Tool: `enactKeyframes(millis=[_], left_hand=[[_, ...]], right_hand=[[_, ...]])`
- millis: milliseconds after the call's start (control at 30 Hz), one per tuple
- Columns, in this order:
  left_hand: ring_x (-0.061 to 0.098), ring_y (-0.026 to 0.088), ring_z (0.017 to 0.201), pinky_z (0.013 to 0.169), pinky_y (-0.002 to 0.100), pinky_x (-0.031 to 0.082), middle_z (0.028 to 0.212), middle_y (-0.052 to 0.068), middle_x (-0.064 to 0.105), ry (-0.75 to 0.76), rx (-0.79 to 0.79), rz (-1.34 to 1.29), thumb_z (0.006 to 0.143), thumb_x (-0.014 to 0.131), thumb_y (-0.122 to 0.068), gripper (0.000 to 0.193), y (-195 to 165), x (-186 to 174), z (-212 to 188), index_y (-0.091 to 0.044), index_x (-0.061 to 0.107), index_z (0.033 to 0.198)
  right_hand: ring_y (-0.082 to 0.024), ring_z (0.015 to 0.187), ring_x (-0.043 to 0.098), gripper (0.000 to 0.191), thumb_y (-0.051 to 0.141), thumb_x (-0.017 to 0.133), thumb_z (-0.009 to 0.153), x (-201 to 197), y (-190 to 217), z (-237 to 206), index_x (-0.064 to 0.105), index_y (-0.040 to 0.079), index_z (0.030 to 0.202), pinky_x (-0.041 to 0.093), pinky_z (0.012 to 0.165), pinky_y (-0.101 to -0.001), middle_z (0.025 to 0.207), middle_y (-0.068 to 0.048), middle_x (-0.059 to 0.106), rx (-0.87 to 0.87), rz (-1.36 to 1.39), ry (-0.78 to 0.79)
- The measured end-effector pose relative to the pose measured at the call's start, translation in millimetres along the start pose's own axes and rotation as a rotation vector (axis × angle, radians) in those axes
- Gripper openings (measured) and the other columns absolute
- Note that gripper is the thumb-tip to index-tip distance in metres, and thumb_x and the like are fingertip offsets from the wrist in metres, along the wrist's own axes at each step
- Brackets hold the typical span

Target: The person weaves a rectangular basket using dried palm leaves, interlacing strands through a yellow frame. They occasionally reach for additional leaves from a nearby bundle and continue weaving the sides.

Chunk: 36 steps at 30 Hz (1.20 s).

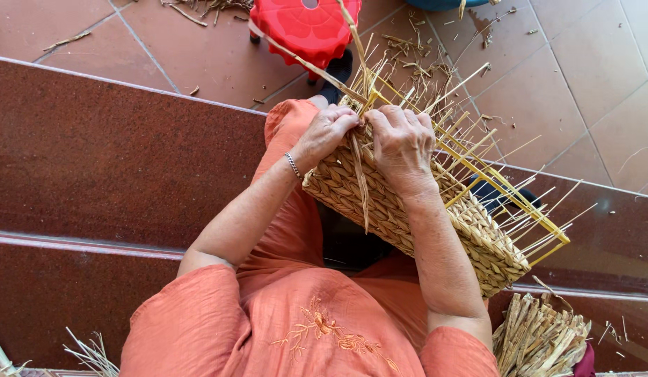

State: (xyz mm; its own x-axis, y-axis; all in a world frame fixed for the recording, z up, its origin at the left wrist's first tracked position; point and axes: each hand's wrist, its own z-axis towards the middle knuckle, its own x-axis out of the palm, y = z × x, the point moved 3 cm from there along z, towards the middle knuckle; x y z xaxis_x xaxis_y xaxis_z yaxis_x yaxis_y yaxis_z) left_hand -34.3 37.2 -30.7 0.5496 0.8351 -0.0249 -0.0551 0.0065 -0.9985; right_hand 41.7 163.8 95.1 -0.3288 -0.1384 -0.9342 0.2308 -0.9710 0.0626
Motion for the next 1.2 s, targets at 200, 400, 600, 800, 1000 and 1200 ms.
enactKeyframes(millis=[200, 400, 600, 800, 1000, 1200], left_hand=[[0.052, 0.015, 0.085, 0.075, 0.03, 0.045, 0.093, 0.003, 0.057, 0.103, -0.331, -0.351, 0.096, 0.055, -0.02, 0.021, 4.2, 4.2, 1.2, -0.003, 0.064, 0.09], [0.058, 0.008, 0.089, 0.081, 0.025, 0.049, 0.096, 0.001, 0.061, 0.034, -0.18, -0.275, 0.102, 0.055, -0.019, 0.021, -6.6, 3.4, -6.3, -0.003, 0.068, 0.099], [0.059, 0.009, 0.088, 0.081, 0.027, 0.052, 0.102, -0.001, 0.06, -0.074, -0.13, -0.256, 0.101, 0.063, -0.019, 0.016, -3.1, 4.3, -22.3, -0.005, 0.063, 0.109], [0.057, 0.026, 0.11, 0.099, 0.039, 0.046, 0.107, 0.009, 0.062, -0.226, 0.379, 0.379, 0.1, 0.062, -0.011, 0.009, -17.8, -3.9, -25.8, -0.003, 0.067, 0.102], [0.055, 0.031, 0.101, 0.09, 0.045, 0.044, 0.102, 0.008, 0.061, -0.192, 0.409, 0.516, 0.103, 0.063, -0.017, 0.017, -19.9, -3.3, -22.1, -0.005, 0.064, 0.092], [0.056, 0.029, 0.096, 0.086, 0.043, 0.045, 0.097, 0.007, 0.061, -0.125, 0.428, 0.544, 0.102, 0.068, -0.017, 0.017, -26.6, -8.8, -19.0, -0.006, 0.064, 0.089]], right_hand=[[-0.016, 0.082, 0.067, 0.016, 0.011, 0.071, 0.095, 1.9, -1.1, 3.8, 0.076, 0.019, 0.107, 0.048, 0.074, -0.037, 0.095, 0.0, 0.069, -0.065, -0.11, 0.072], [-0.019, 0.084, 0.062, 0.009, 0.008, 0.071, 0.097, 4.8, 0.1, 6.2, 0.068, 0.008, 0.088, 0.048, 0.074, -0.0361, 0.093, -0.007, 0.066, -0.177, -0.154, 0.04], [-0.026, 0.108, 0.063, 0.014, 0.008, 0.071, 0.085, -24.7, 23.0, 14.4, 0.059, 0.007, 0.09, 0.05, 0.091, -0.0396, 0.09, -0.007, 0.064, -0.382, -0.075, -0.041], [-0.026, 0.066, 0.064, 0.012, 0.008, 0.067, 0.081, -21.0, 38.0, 24.1, 0.057, 0.006, 0.088, 0.048, 0.067, -0.0407, 0.067, -0.011, 0.063, -0.199, -0.017, 0.445], [-0.021, 0.055, 0.062, 0.008, 0.003, 0.064, 0.093, -50.4, 41.3, -40.0, 0.059, 0.01, 0.091, 0.048, 0.065, -0.0371, 0.058, -0.007, 0.063, -0.004, -0.264, 0.493], [-0.024, 0.058, 0.061, 0.027, 0.022, 0.069, 0.1, -110.7, 35.0, -120.9, 0.062, 0.01, 0.077, 0.045, 0.067, -0.0399, 0.06, -0.006, 0.064, 0.032, -0.142, 0.25]])
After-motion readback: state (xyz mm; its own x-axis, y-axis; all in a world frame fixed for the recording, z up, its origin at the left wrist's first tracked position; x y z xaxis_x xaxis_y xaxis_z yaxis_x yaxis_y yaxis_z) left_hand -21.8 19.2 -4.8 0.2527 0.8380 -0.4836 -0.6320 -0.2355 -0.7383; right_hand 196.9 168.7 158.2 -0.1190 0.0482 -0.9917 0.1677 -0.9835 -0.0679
